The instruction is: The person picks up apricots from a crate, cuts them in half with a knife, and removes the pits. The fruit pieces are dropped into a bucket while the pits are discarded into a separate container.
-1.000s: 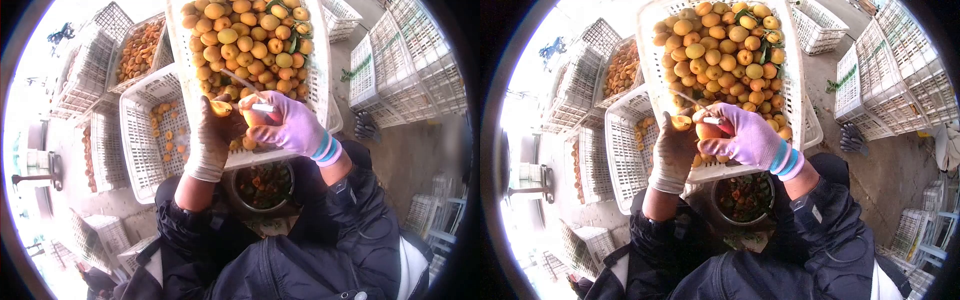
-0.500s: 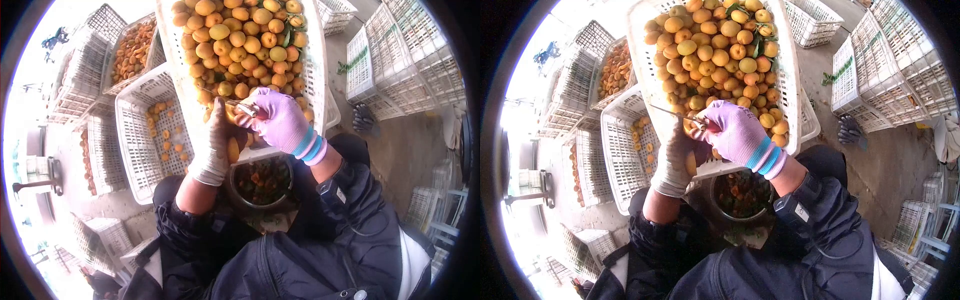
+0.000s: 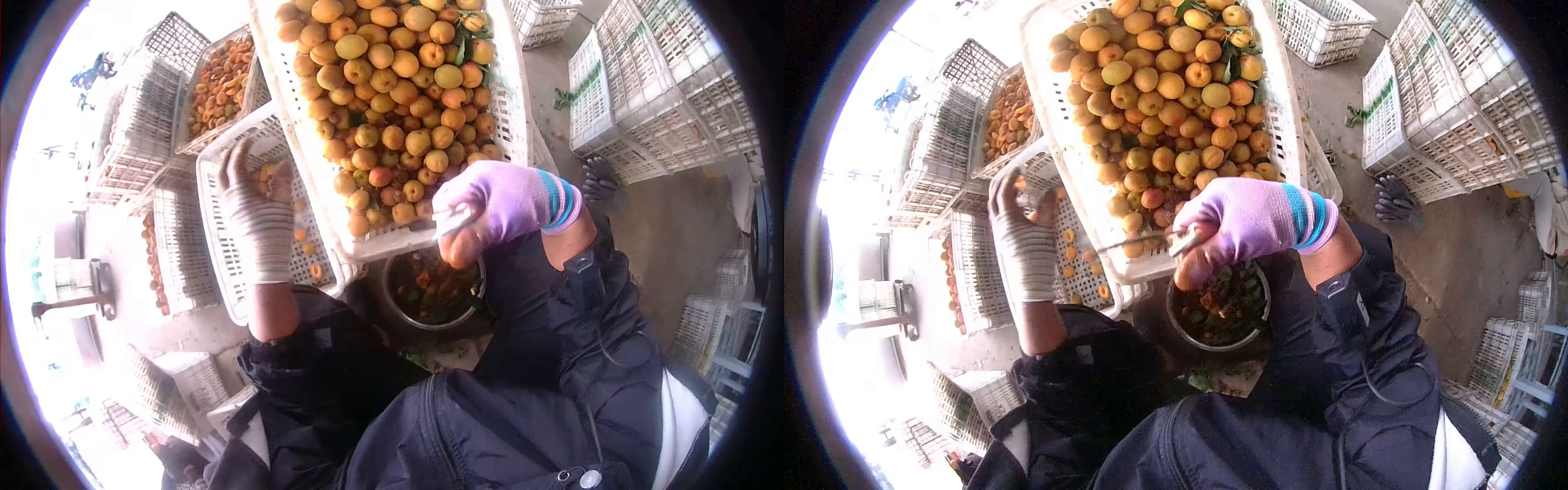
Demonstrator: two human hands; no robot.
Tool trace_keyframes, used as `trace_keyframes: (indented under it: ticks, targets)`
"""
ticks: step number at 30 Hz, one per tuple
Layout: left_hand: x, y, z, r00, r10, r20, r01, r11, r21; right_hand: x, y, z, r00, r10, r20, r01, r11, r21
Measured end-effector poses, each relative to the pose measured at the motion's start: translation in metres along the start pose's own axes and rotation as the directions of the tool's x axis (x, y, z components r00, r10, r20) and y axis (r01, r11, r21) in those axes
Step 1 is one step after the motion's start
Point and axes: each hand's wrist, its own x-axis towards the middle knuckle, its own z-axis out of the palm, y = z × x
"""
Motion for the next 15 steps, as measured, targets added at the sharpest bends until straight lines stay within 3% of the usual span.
trace_keyframes:
  ticks: [1, 3, 5, 7, 8, 9, 10, 12, 15]
  targets:
    - [-0.005, 0.012, 0.006, 0.986, 0.016, 0.163, 0.013, 0.984, -0.175, -0.002, 0.002, 0.000, 0.996, -0.027, -0.085, 0.034, 0.996, 0.078]
    - [-0.012, 0.043, 0.016, 0.850, -0.089, 0.519, 0.210, 0.961, -0.178, 0.001, 0.013, 0.000, 0.965, -0.113, -0.237, 0.167, 0.961, 0.222]
    - [-0.027, 0.032, 0.055, 0.872, 0.076, 0.483, -0.019, 0.992, -0.123, 0.009, 0.015, 0.002, 0.903, -0.207, -0.376, 0.313, 0.916, 0.249]
    - [-0.028, 0.030, 0.084, 0.896, 0.209, 0.393, -0.227, 0.974, 0.002, 0.004, 0.004, -0.001, 0.885, 0.044, -0.463, 0.092, 0.959, 0.268]
    - [-0.030, 0.035, 0.093, 0.889, 0.104, 0.445, -0.161, 0.983, 0.092, 0.007, 0.005, 0.000, 0.856, 0.015, -0.517, 0.127, 0.963, 0.239]
    - [-0.030, 0.040, 0.098, 0.888, 0.108, 0.447, -0.164, 0.983, 0.089, 0.009, 0.007, 0.001, 0.824, -0.012, -0.567, 0.157, 0.966, 0.208]
    - [-0.030, 0.045, 0.103, 0.865, 0.025, 0.501, -0.076, 0.994, 0.081, 0.008, 0.007, 0.002, 0.832, 0.062, -0.551, 0.120, 0.950, 0.288]
    - [-0.024, 0.050, 0.107, 0.821, -0.100, 0.561, 0.078, 0.995, 0.063, 0.013, 0.017, 0.003, 0.824, 0.044, -0.565, 0.177, 0.927, 0.330]
    - [-0.015, 0.055, 0.099, 0.753, -0.202, 0.626, 0.149, 0.979, 0.137, 0.015, 0.024, 0.001, 0.806, 0.027, -0.592, 0.234, 0.903, 0.360]
